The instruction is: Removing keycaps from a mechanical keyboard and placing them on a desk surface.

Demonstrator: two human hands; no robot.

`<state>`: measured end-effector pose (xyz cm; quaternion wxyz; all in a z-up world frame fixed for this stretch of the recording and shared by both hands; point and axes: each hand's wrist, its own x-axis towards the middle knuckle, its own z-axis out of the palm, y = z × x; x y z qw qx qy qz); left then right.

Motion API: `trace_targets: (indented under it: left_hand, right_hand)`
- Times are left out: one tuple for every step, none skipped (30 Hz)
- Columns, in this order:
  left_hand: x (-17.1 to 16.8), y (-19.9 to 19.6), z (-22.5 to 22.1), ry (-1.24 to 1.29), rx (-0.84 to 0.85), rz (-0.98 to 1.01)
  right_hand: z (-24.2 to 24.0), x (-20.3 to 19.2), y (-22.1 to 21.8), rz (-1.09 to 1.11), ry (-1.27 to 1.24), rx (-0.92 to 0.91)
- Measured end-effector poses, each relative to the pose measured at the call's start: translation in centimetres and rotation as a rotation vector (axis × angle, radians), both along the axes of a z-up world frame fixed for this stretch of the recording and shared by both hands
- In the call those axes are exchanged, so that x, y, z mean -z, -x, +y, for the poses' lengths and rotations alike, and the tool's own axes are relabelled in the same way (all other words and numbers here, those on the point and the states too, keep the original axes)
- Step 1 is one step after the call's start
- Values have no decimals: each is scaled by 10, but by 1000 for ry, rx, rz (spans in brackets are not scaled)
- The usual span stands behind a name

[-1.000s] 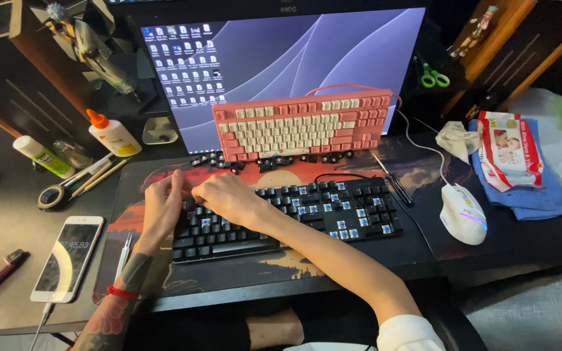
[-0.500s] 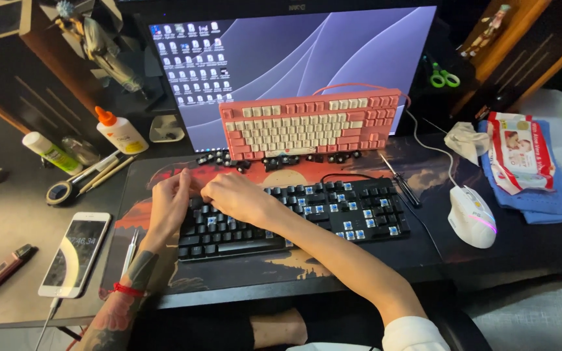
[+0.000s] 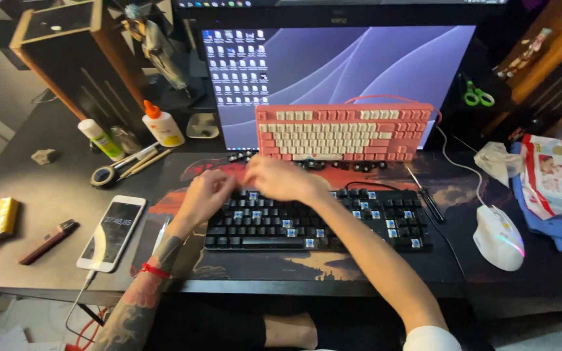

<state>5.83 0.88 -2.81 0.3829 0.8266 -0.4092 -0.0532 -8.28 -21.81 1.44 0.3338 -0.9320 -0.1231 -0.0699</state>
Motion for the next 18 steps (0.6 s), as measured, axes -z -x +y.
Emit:
trace_targets:
  left_hand:
    - [-7,2,1,5,-7,-2]
    - [-14,3,2,-24,81,-55]
    - [-20,4,4,-52,165,-107]
    - [-18,3,5,-47,156,-108]
    - [-16,0,6,-38,177,-114]
    - [-15,-3,6,-30,198,-119]
    - [-17,-2,7,-30,193,-123]
    - [-20,-1,8,-32,195,-110]
    - [-21,1,7,-33,201,-95]
    - [-21,0,7,-32,200,-96]
    - [-20,-1,8,-32,204,-104]
    - [-19,-1,8,-32,208,-112]
    - [-18,-1,8,-36,214,-111]
    - [-17,-1,9,-19,220,-141]
    - [-17,-2,7,-1,229,-172]
    - [-15,-2,7,-2,238,-172]
    - [-13,-1,5,47,224,-176]
    - [-11,0,4,96,209,-178]
  right_hand:
    - [-18,14,-2,-2,5,-7]
    - [-36,27,-5,0,164,115]
    - [-54,41,-9,1,325,234]
    - [-72,65,-13,-3,330,225]
    - [-89,89,-20,104,452,299]
    - [-107,113,-26,211,573,373]
    - [-104,116,-30,206,573,370]
    - [-102,120,-34,189,581,355]
    - [-101,124,-35,177,588,342]
    - [-99,125,-37,176,588,341]
    - [-97,127,-36,140,574,310]
    - [-95,129,-36,104,559,279]
    - [-91,122,-36,107,555,284]
    - [-87,115,-36,119,545,273]
    - [-86,107,-36,131,536,265]
    - [-69,71,-25,134,534,274]
    - [-54,34,-13,168,414,253]
    - [-38,-2,-1,200,293,231]
